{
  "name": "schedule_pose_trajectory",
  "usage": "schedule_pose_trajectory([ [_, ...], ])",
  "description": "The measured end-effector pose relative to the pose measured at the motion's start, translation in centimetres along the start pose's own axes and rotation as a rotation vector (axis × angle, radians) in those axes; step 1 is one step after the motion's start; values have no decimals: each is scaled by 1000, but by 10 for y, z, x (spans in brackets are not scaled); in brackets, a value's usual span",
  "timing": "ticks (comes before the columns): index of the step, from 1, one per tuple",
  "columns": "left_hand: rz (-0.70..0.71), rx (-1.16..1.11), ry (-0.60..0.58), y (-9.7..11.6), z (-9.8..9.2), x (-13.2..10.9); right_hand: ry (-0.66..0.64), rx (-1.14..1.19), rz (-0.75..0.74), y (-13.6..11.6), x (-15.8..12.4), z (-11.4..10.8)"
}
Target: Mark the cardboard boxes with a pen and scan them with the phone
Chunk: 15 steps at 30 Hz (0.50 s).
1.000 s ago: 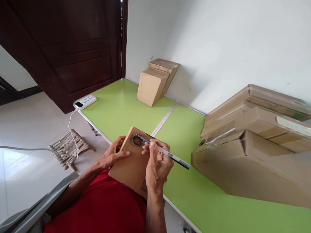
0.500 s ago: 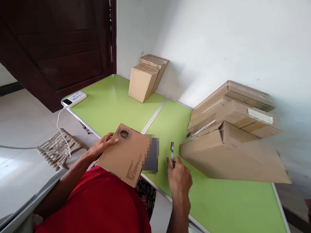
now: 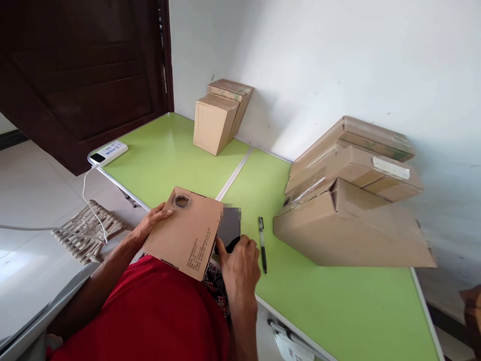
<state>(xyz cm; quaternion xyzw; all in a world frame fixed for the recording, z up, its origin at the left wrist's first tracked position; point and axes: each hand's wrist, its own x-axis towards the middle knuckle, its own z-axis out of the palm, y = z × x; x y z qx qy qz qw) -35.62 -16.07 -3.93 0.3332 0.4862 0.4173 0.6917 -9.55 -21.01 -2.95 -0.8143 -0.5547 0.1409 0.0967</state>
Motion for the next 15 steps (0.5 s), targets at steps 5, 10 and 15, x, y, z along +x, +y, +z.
schedule_pose_trajectory([
  [5, 28, -63, -21, -5, -4, 2, -27, 85, 122, -16, 2, 6],
  [10, 38, -107, -30, -11, -5, 6, -76, 343, 191, -3, 10, 5],
  [15, 45, -133, -13, -13, -2, 7, -198, 839, 185, 15, -8, 4],
])
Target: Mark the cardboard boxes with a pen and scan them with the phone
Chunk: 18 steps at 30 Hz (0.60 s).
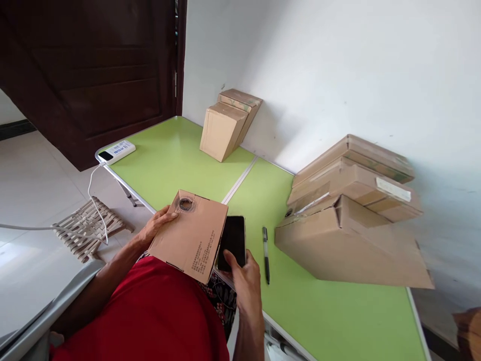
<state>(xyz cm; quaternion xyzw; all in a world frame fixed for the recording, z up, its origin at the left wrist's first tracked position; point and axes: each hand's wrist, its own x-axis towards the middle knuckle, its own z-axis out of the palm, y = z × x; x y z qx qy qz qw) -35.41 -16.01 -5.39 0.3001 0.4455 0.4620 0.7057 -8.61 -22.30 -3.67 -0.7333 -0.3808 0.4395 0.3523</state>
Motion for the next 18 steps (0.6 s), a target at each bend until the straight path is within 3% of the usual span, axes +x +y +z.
schedule_pose_trajectory([
  [4, 12, 1, 27, 1, 5, -4, 56, 608, 101, 4, -24, -13],
  [7, 36, 27, 55, 2, 10, -8, 138, 757, 65, -7, -46, -21],
  [10, 71, 75, 62, 3, 19, -13, 105, 819, 44, -24, -65, -21],
  [13, 103, 116, 30, 2, 30, -17, -6, 846, 28, -33, -76, -5],
  [18, 181, 226, -23, -4, 43, -23, -220, 879, 73, -27, -79, 38],
])
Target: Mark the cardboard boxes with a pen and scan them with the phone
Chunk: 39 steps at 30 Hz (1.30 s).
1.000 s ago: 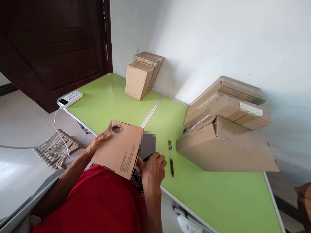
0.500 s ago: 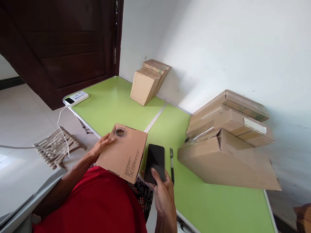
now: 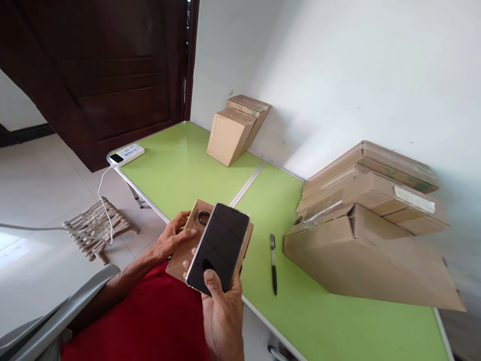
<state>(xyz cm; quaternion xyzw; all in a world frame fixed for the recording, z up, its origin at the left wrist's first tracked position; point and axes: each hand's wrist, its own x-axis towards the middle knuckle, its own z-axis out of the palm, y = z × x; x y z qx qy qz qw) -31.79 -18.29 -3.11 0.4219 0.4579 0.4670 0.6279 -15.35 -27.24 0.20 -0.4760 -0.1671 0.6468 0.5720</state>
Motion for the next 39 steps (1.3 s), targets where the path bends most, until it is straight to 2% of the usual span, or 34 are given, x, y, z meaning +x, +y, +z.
schedule_pose_trajectory([
  [5, 1, 24, -20, -6, 1, -1, -45, 37, 43, 17, 5, 8],
  [18, -12, -24, 21, -9, 1, 2, -51, -11, 45, 15, 3, 11],
  [22, -17, -49, 40, -7, -4, 1, -13, -39, 48, 11, 3, 8],
  [26, -24, -106, 117, -1, -20, 2, 79, -79, -12, -4, 8, -1],
  [30, -18, -117, 232, 12, -47, 1, 217, -136, -198, -20, 31, -18],
  [34, -3, -106, 365, 28, -73, -3, 259, -345, -306, -17, 70, -44],
  [36, 9, -98, 407, 35, -81, -5, 271, -422, -326, -10, 90, -52],
  [39, 24, -93, 436, 42, -84, -7, 276, -494, -332, -1, 110, -52],
])
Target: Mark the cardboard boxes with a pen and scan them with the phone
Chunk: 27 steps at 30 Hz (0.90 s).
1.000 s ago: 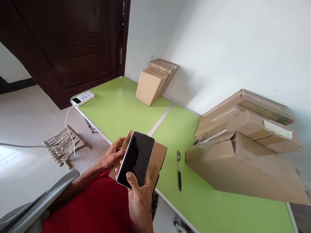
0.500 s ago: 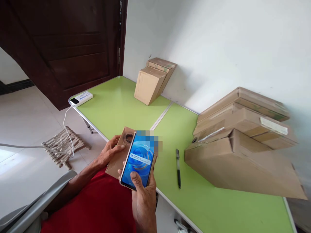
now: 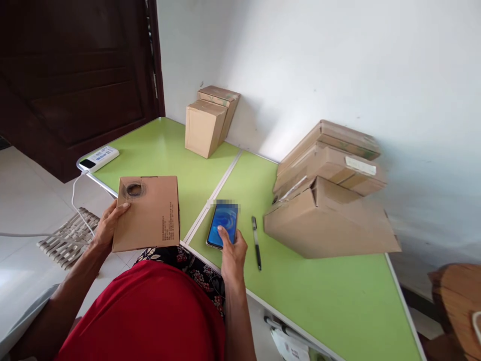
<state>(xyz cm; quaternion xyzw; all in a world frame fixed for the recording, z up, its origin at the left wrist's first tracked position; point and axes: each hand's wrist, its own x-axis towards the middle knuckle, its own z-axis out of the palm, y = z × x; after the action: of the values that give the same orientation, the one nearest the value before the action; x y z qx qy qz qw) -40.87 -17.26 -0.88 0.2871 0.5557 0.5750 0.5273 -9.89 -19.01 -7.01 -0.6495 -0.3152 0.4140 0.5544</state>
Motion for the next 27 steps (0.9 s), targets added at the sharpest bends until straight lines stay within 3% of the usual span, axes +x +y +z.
schedule_pose_trajectory([
  [6, -28, -26, 0, 6, 15, -4, 29, -267, -73, -3, 6, 12],
  [12, 9, -99, -117, 12, 37, -11, 98, -576, -173, -8, 1, 12],
  [17, 78, -123, -250, 21, 62, -19, 121, -704, -202, -10, -8, 11],
  [22, 148, -154, -422, 32, 100, -27, 219, -676, -229, -16, -18, -21],
  [25, 182, -174, -529, 34, 132, -37, 356, -579, -182, -15, -20, -43],
  [27, 179, -196, -635, 31, 158, -46, 364, -444, -160, -11, -20, -50],
])
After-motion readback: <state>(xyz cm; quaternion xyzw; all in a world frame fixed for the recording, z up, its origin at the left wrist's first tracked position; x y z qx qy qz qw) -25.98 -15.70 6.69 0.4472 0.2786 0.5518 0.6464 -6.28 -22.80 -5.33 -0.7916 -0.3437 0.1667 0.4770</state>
